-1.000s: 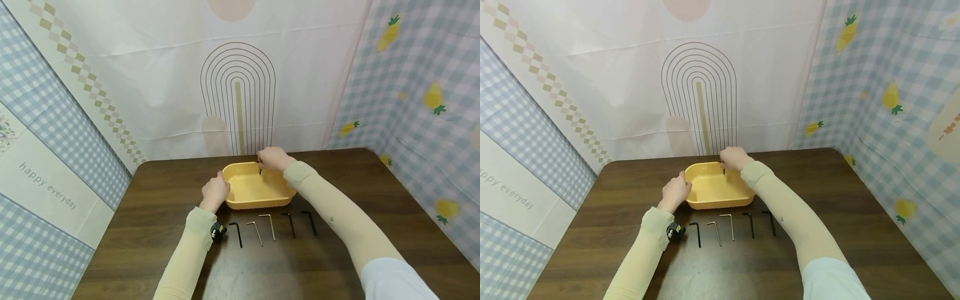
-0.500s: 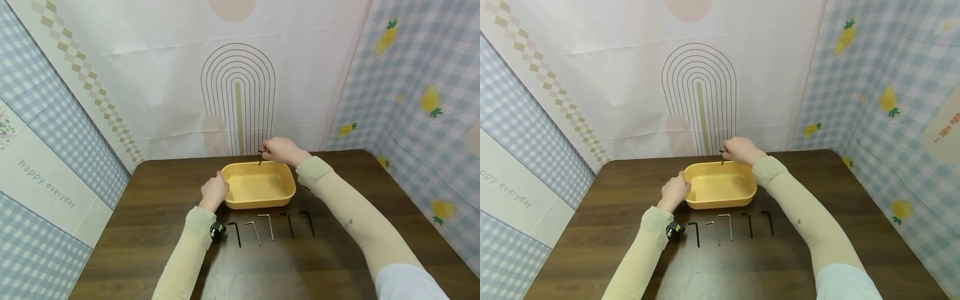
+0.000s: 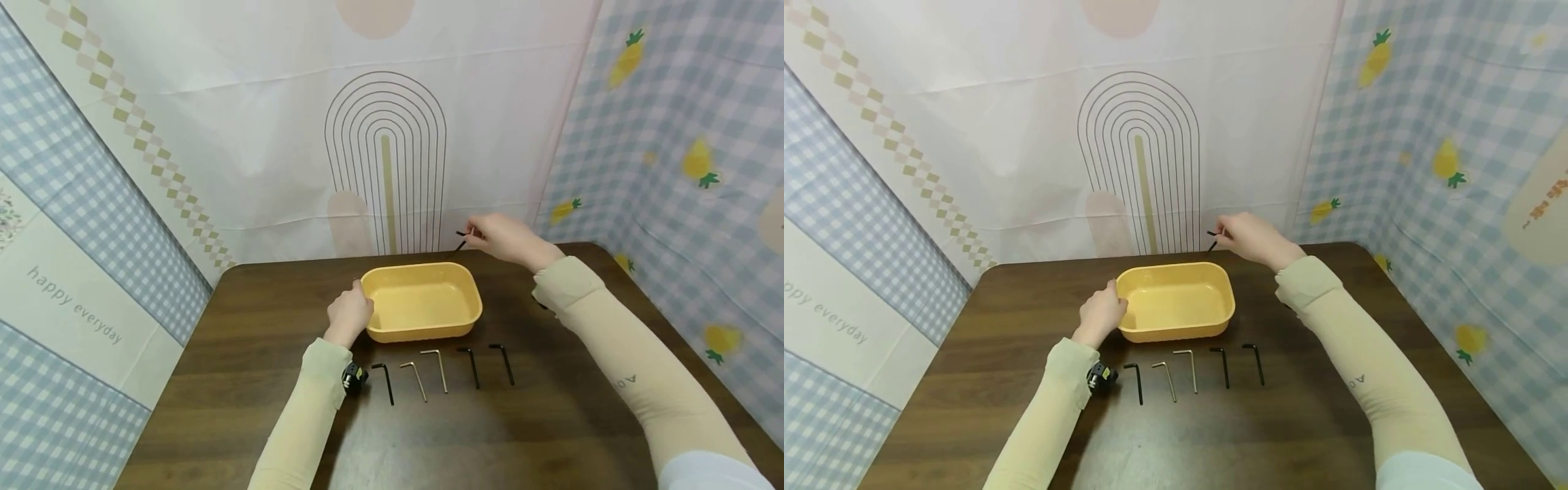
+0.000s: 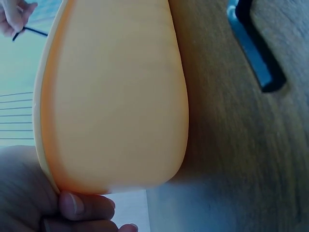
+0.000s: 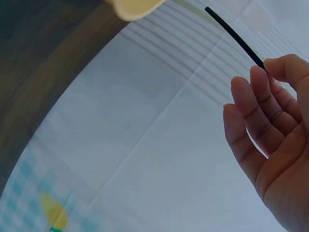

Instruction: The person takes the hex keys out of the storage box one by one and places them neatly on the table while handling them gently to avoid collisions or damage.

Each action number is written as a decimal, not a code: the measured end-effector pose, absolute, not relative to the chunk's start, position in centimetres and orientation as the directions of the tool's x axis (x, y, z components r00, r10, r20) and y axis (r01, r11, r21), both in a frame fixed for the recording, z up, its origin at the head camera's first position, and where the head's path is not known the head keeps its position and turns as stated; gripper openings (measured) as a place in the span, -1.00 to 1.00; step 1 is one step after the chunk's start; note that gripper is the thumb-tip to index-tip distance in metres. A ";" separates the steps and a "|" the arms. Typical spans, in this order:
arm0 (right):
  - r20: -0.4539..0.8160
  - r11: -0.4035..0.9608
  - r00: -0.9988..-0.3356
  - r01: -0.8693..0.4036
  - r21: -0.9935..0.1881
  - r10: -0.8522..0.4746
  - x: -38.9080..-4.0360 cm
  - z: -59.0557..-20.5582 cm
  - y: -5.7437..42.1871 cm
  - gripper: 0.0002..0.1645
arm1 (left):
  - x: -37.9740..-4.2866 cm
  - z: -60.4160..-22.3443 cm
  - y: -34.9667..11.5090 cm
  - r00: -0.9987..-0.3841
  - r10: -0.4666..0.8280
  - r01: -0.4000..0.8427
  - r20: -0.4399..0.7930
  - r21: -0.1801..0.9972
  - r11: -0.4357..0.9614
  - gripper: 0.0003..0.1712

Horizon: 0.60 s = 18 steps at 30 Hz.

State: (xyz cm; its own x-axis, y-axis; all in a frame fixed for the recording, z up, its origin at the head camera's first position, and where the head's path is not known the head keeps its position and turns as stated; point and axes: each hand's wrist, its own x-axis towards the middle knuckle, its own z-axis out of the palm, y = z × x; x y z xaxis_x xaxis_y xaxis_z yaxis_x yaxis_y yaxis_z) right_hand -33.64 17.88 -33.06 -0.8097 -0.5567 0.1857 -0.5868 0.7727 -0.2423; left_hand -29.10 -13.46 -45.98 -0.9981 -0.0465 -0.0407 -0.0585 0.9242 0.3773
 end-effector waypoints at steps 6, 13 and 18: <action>0.218 0.799 -0.825 -0.562 -0.213 -0.522 -32.7 -33.0 20.4 -0.83 | -29.1 -45.8 -13.7 -0.997 -0.066 -0.080 -0.049 0.374 0.924 -0.34; 0.199 0.832 -0.848 -0.524 -0.180 -0.491 -30.6 -32.4 23.8 -0.78 | -29.2 -45.9 -13.5 -0.997 -0.065 -0.077 -0.046 0.372 0.925 -0.35; 0.199 0.859 -0.866 -0.490 -0.150 -0.459 -28.9 -31.9 26.3 -0.75 | -29.2 -46.0 -13.3 -0.997 -0.060 -0.073 -0.046 0.373 0.925 -0.35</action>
State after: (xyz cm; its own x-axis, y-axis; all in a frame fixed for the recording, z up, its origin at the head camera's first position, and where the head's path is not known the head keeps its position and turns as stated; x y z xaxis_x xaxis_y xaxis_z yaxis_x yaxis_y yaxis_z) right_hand -28.91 26.27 -31.92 -0.8656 -0.4593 0.1993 -0.4901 0.8586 -0.1503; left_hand -29.15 -13.28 -46.01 -0.9971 -0.0599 -0.0459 -0.0727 0.9252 0.3725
